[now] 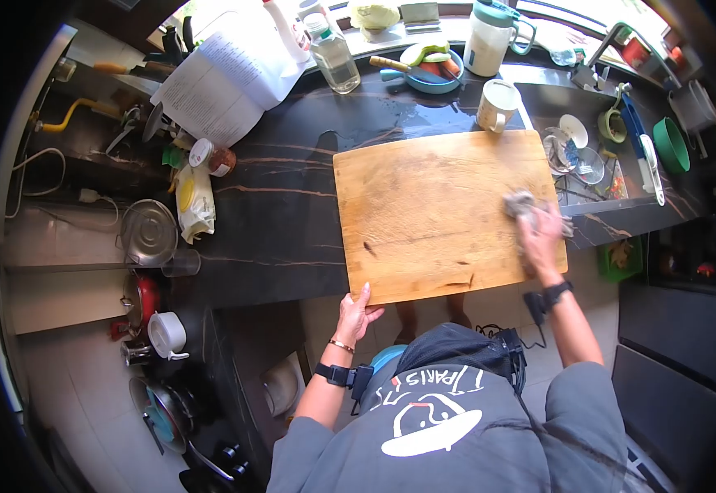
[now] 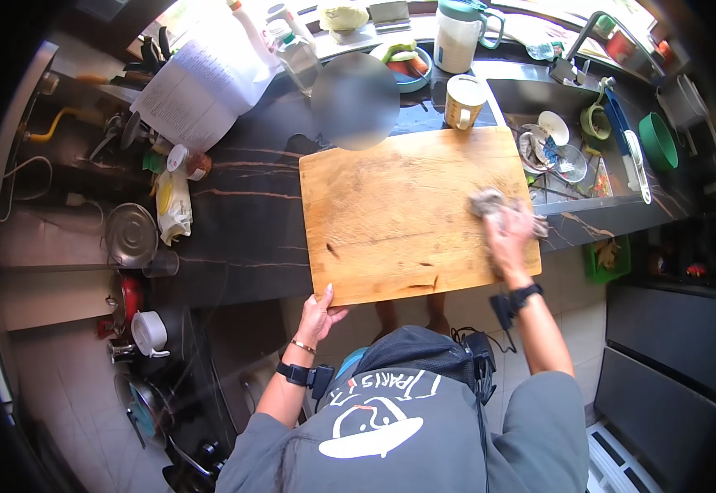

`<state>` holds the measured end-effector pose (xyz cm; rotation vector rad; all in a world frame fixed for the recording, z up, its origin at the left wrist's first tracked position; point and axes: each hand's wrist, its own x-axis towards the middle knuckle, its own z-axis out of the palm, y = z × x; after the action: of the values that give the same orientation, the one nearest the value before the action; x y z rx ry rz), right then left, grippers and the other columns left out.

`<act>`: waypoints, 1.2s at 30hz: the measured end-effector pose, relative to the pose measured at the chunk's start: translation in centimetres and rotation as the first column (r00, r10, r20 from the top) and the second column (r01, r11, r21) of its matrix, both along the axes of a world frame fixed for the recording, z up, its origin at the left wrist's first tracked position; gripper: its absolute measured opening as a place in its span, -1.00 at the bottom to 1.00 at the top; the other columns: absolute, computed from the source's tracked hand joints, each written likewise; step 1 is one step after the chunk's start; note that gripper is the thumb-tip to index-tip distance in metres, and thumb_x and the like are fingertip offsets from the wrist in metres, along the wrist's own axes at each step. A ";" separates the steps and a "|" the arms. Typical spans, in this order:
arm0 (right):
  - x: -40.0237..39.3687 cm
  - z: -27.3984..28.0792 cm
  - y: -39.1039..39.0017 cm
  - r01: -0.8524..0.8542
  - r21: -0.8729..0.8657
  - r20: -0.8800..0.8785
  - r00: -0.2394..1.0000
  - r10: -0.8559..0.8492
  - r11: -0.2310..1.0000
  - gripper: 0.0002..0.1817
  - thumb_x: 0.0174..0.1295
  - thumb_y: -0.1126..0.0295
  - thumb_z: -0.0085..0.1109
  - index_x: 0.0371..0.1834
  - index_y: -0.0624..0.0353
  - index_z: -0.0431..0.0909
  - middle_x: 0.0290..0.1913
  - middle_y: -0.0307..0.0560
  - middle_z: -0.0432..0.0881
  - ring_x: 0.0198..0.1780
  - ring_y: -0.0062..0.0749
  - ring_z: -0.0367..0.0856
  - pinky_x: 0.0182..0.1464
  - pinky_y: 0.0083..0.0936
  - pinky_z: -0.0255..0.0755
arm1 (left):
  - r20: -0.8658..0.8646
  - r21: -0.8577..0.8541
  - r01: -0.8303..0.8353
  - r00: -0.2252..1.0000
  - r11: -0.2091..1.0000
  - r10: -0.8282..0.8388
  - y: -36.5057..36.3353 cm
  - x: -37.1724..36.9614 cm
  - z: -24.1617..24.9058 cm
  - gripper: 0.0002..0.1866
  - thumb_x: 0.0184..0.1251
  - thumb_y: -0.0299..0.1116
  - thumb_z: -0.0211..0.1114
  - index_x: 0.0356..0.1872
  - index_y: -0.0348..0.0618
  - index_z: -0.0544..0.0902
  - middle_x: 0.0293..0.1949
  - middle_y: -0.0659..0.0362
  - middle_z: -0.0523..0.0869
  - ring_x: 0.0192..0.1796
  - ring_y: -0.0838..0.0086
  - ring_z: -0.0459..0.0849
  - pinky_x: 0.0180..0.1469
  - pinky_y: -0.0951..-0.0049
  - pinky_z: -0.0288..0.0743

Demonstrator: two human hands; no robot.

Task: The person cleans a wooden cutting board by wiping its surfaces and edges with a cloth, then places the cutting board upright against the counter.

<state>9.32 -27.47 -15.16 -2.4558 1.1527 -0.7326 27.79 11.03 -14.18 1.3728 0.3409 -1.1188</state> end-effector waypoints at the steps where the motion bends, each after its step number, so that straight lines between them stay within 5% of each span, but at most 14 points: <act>1: 2.9 -0.4 1.6 -0.061 -0.041 0.012 0.998 0.062 0.997 -0.58 0.06 0.16 0.33 -0.09 0.20 0.59 0.27 0.20 0.35 0.36 0.07 0.19 0.39 -0.04 0.00 | 0.016 0.006 -0.003 1.000 1.000 0.003 -0.1 -0.1 0.1 -0.46 0.32 0.00 0.26 0.14 -0.15 0.36 0.00 0.06 0.62 -0.04 0.24 0.66 0.02 0.10 0.54; 4: 10.3 1.3 8.3 -0.343 0.026 0.124 0.933 0.337 0.939 -0.51 -0.19 0.21 0.46 -0.17 0.15 0.56 0.23 0.16 0.39 0.29 0.16 0.24 0.36 0.03 0.03 | 0.050 0.012 -0.011 0.999 1.000 0.010 -0.2 -0.2 0.1 -0.45 0.32 0.02 0.25 0.14 -0.15 0.35 0.01 0.05 0.61 -0.05 0.21 0.66 0.03 0.07 0.53; 7: 15.6 2.3 15.0 -0.657 0.099 0.162 0.752 0.639 0.747 -0.49 -0.24 0.24 0.51 -0.17 0.16 0.55 0.19 0.12 0.40 0.32 0.12 0.23 0.35 0.02 0.08 | 0.064 0.013 -0.011 0.998 1.000 0.010 -0.2 -0.3 0.2 -0.43 0.32 0.04 0.24 0.14 -0.14 0.35 0.01 0.03 0.60 -0.05 0.19 0.66 0.04 0.06 0.52; 12: 19.8 2.5 19.7 -0.896 0.076 0.222 0.444 0.868 0.438 -0.52 -0.23 0.29 0.46 -0.15 0.09 0.55 0.12 -0.02 0.45 0.26 0.04 0.30 0.29 -0.09 0.23 | 0.095 0.059 -0.030 0.995 0.998 0.024 0.0 -0.7 -0.4 -0.45 0.34 0.08 0.19 0.17 -0.08 0.39 0.00 0.13 0.63 -0.06 0.30 0.66 0.05 0.13 0.50; 15: 20.4 0.8 16.3 -0.905 0.008 0.282 0.410 0.867 0.425 -0.57 -0.25 0.34 0.41 -0.22 0.09 0.54 0.02 -0.03 0.48 0.17 0.03 0.34 0.24 -0.10 0.24 | 0.098 0.052 -0.062 0.994 0.997 0.056 -0.1 -0.9 -0.3 -0.47 0.36 0.05 0.19 0.15 -0.11 0.38 0.00 0.07 0.62 -0.03 0.24 0.66 0.07 0.07 0.48; 19: 18.0 0.3 7.6 -0.662 -0.007 0.257 0.723 0.641 0.749 -0.67 -0.28 0.47 0.33 -0.34 0.12 0.52 -0.12 -0.02 0.52 0.01 -0.02 0.41 0.13 -0.18 0.32 | 0.091 0.048 -0.066 0.994 0.997 0.061 0.2 -0.8 -0.6 -0.47 0.37 0.03 0.19 0.15 -0.14 0.37 0.01 0.05 0.62 0.00 0.21 0.65 0.11 -0.01 0.44; 23: 12.0 1.0 -2.4 -0.400 0.049 0.160 0.907 0.389 0.915 -0.66 -0.16 0.41 0.41 -0.24 0.14 0.60 -0.05 -0.01 0.53 0.12 -0.02 0.38 0.22 -0.18 0.28 | 0.091 0.067 -0.058 0.994 0.996 0.052 -0.2 -0.8 0.1 -0.57 0.44 -0.01 0.10 0.14 -0.08 0.44 -0.01 0.12 0.66 -0.05 0.33 0.68 0.06 0.14 0.49; 26: 8.0 0.0 -8.9 -0.328 0.078 0.071 0.944 0.322 0.942 -0.63 -0.13 0.43 0.42 -0.17 0.11 0.59 0.11 0.00 0.45 0.21 0.01 0.29 0.30 -0.16 0.19 | 0.093 0.072 -0.066 0.994 0.995 0.059 -0.5 -0.9 0.7 -0.57 0.44 -0.02 0.10 0.14 -0.08 0.43 -0.01 0.12 0.66 -0.04 0.32 0.68 0.07 0.14 0.49; 36: 9.3 2.0 -15.7 -0.507 0.120 -0.013 0.859 0.512 0.854 -0.63 -0.07 0.40 0.41 -0.14 0.06 0.59 0.25 0.00 0.36 0.32 0.05 0.19 0.34 -0.13 0.13 | 0.087 0.059 -0.053 0.995 0.997 0.048 -0.4 -0.7 0.6 -0.49 0.38 0.02 0.17 0.16 -0.11 0.37 0.01 0.11 0.63 -0.01 0.29 0.66 0.08 0.07 0.48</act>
<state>18.66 -43.17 -13.12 -2.5197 0.4842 -0.4373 27.06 10.64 -13.59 1.4539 0.3482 -1.0113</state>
